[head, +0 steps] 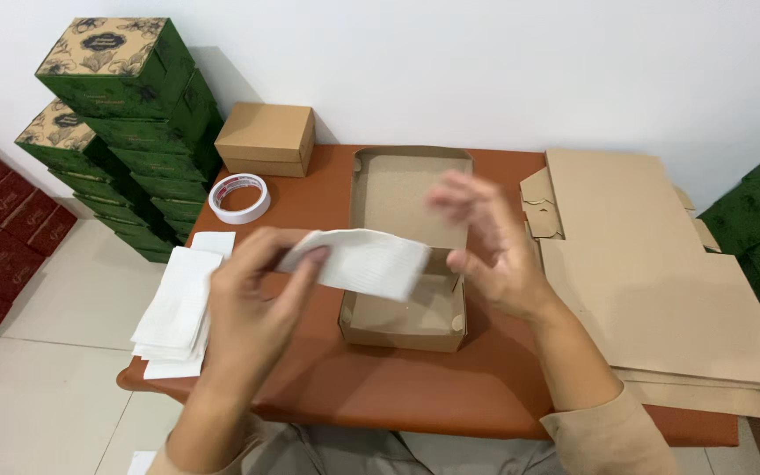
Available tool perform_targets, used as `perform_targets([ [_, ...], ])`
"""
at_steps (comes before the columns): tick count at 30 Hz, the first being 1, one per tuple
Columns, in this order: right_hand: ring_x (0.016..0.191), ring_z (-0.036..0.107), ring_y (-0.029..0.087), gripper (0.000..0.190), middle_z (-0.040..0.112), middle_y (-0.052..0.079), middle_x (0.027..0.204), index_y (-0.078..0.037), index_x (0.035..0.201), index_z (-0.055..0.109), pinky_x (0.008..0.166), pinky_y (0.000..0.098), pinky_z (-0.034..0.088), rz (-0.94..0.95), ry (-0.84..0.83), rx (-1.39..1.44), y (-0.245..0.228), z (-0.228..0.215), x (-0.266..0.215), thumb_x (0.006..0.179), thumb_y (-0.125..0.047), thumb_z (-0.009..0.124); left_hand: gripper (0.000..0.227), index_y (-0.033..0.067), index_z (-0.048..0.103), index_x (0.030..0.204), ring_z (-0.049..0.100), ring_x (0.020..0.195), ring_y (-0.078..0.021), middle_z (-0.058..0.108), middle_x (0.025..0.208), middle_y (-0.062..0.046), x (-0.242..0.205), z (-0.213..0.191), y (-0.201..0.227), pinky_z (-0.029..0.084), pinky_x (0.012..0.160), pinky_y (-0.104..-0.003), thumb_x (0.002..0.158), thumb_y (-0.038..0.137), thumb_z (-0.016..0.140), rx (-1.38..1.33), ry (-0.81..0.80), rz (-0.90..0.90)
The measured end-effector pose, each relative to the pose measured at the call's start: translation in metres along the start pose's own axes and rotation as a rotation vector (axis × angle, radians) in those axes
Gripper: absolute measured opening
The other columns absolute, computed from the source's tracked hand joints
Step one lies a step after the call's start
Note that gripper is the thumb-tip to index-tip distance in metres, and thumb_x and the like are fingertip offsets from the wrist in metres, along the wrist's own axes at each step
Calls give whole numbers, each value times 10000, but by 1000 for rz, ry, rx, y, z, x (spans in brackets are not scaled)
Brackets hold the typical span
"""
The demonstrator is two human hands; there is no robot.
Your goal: The person assembles a flat cardboard sheet into a rectangular box by folding the sides and securing the tabs. They then place a white paper sheet inside the box and close the lid.
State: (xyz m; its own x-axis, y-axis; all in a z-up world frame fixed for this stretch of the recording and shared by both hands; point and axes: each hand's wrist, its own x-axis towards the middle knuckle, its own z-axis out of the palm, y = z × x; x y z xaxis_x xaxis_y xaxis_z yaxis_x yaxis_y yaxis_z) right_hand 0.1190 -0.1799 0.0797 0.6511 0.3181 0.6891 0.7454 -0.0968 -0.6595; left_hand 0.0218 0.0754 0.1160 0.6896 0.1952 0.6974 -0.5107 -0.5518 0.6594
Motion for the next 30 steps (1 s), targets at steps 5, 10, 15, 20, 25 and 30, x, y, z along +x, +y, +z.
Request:
perform_targets([
  [5, 859, 725, 139, 555, 711, 67, 929, -34, 1350, 557, 744, 266, 621, 382, -194, 323, 3, -2, -3, 838, -55, 771, 82, 67, 749, 966, 668, 753, -132, 735, 799, -75, 5, 34, -10, 607, 725, -336, 884, 72, 754, -210, -136, -265],
  [10, 765, 739, 182, 292, 748, 107, 863, -40, 1132, 684, 662, 304, 622, 471, -169, 39, -5, -14, 2, 847, -48, 747, 175, 37, 717, 1008, 701, 792, -313, 737, 825, -160, 11, 38, -21, 536, 743, -415, 870, 146, 724, 88, -394, -307],
  [15, 657, 736, 288, 193, 768, 111, 789, -138, 1018, 738, 564, 374, 555, 486, -317, -478, -16, -5, -1, 827, -113, 742, 217, 89, 775, 988, 488, 1008, -273, 623, 1024, -105, 2, 53, -41, 316, 831, -392, 899, 260, 675, 674, -683, -66],
  [20, 717, 699, 213, 322, 741, 43, 695, -160, 1126, 743, 621, 340, 560, 366, -535, -1049, -10, 21, -12, 807, -201, 755, 102, 154, 794, 879, 366, 1064, -221, 536, 1170, -5, -11, 83, -40, 259, 840, -408, 786, 133, 757, 1142, -849, 98],
  [25, 750, 693, 250, 366, 746, 64, 710, -162, 1095, 759, 632, 349, 546, 246, -578, -1138, 42, 39, -42, 731, -171, 807, 171, 175, 784, 905, 371, 1052, -197, 562, 1100, 0, -17, 111, -66, 223, 876, -416, 740, 135, 806, 1244, -911, 133],
  [30, 729, 682, 257, 248, 736, 62, 694, -168, 957, 791, 662, 354, 529, 195, -542, -1137, 40, 40, -41, 710, -157, 808, 202, 192, 726, 842, 396, 1002, -195, 550, 1023, -3, -22, 109, -77, 235, 857, -429, 677, 156, 839, 1280, -818, 170],
])
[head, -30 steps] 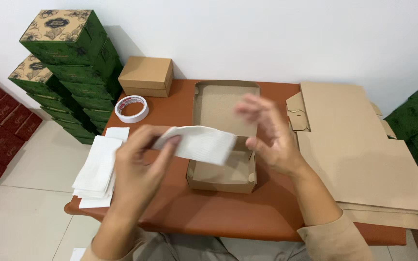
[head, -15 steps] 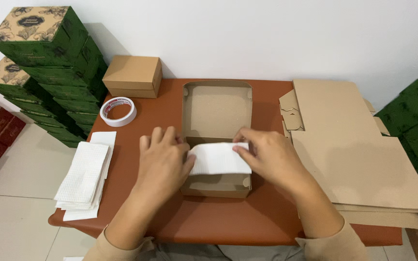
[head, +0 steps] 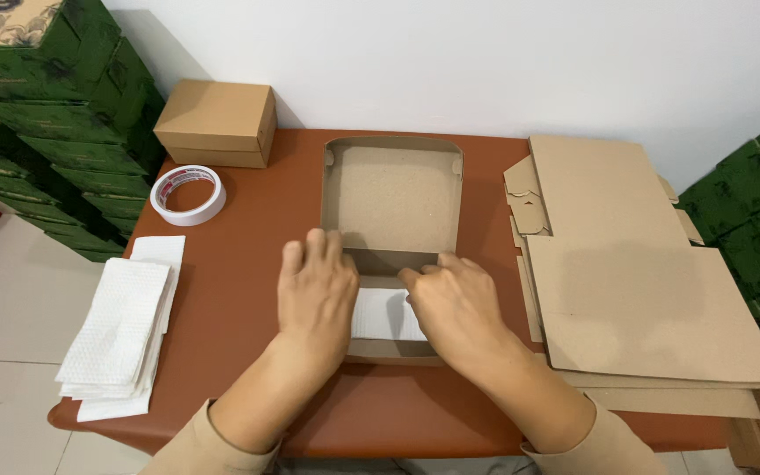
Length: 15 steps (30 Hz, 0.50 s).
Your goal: The person assembles a flat cardboard sheet into a rectangular box by folding the sides and securing the tabs. They then place a white paper sheet inside the box and close the lid.
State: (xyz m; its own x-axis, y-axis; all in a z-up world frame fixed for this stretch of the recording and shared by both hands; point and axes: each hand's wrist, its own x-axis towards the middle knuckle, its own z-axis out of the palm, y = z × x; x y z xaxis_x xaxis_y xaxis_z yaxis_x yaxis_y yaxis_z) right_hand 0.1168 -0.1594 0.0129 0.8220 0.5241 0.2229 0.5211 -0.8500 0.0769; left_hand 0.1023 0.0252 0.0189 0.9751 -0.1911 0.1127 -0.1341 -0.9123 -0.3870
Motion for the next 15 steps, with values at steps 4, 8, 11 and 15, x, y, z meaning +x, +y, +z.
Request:
perform_targets([
  [4, 641, 686, 278, 82, 723, 102, 659, -122, 856, 786, 594, 347, 532, 44, 270, 170, -1, -61, 3, 781, -88, 785, 239, 132, 701, 852, 531, 884, -280, 571, 964, -79, -6, -31, -38, 372, 703, -405, 726, 238, 874, -401, 388, -110],
  [8, 657, 645, 265, 218, 631, 93, 770, -61, 922, 637, 560, 375, 511, 276, 583, 428, 21, -79, 0, 877, -173, 818, 481, 70, 547, 1110, 648, 726, -285, 551, 979, -96, -6, -36, -62, 485, 591, -444, 875, 388, 822, -1008, 549, -277],
  [11, 732, 718, 320, 534, 678, 213, 1037, -47, 1245, 508, 588, 387, 551, 428, 314, 760, 36, -80, 6, 863, -275, 804, 493, 84, 613, 1280, 709, 767, -289, 704, 995, -147, 7, -25, -74, 546, 637, -386, 904, 374, 744, -1371, 219, -270],
  [15, 930, 726, 354, 608, 698, 290, 1098, -6, 1325, 583, 736, 434, 573, 498, 93, 871, 52, -62, 10, 834, -291, 800, 323, 60, 720, 1164, 738, 786, -232, 765, 1006, -143, 13, -5, -79, 574, 615, -332, 924, 277, 711, -1417, 112, -209],
])
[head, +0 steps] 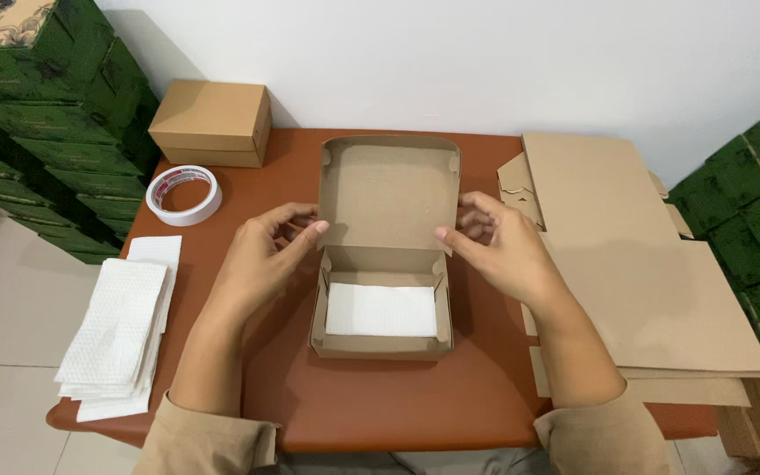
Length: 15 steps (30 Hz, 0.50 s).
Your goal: The person assembles a flat cardboard sheet into a rectangular box by folding the sides and securing the tabs. They then place a white paper sheet inside the box and close the lid.
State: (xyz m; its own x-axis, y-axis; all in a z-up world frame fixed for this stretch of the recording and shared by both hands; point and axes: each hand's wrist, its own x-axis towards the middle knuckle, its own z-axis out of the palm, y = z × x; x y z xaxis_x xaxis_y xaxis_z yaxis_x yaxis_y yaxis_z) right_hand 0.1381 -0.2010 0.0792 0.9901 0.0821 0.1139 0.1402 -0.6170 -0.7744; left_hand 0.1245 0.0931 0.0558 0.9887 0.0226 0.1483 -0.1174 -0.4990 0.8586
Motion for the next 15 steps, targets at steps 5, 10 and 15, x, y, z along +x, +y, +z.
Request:
perform_targets([
  [5, 886, 638, 148, 328, 753, 102, 990, -45, 1191, 663, 793, 306, 581, -101, -192, 157, -6, -14, -4, 872, -77, 732, 293, 66, 719, 1193, 724, 877, -257, 760, 1037, -155, -8, -12, 0, 602, 689, -379, 920, 159, 671, -9, -78, 40],
  [10, 885, 687, 213, 382, 764, 122, 989, -49, 1174, 673, 783, 378, 604, -144, -294, 97, -6, -23, -6, 806, 22, 750, 409, 70, 649, 1251, 724, 1001, -370, 715, 1185, -183, -28, -16, 10, 613, 761, -466, 845, 20, 657, 85, -163, 101],
  [15, 948, 703, 348, 405, 751, 209, 1004, -27, 1126, 651, 812, 478, 589, -236, -346, -76, -11, -21, -13, 755, 130, 686, 428, 111, 619, 1200, 730, 929, -383, 704, 1099, -146, -40, -10, 12, 590, 710, -542, 795, -26, 645, 314, -109, 283],
])
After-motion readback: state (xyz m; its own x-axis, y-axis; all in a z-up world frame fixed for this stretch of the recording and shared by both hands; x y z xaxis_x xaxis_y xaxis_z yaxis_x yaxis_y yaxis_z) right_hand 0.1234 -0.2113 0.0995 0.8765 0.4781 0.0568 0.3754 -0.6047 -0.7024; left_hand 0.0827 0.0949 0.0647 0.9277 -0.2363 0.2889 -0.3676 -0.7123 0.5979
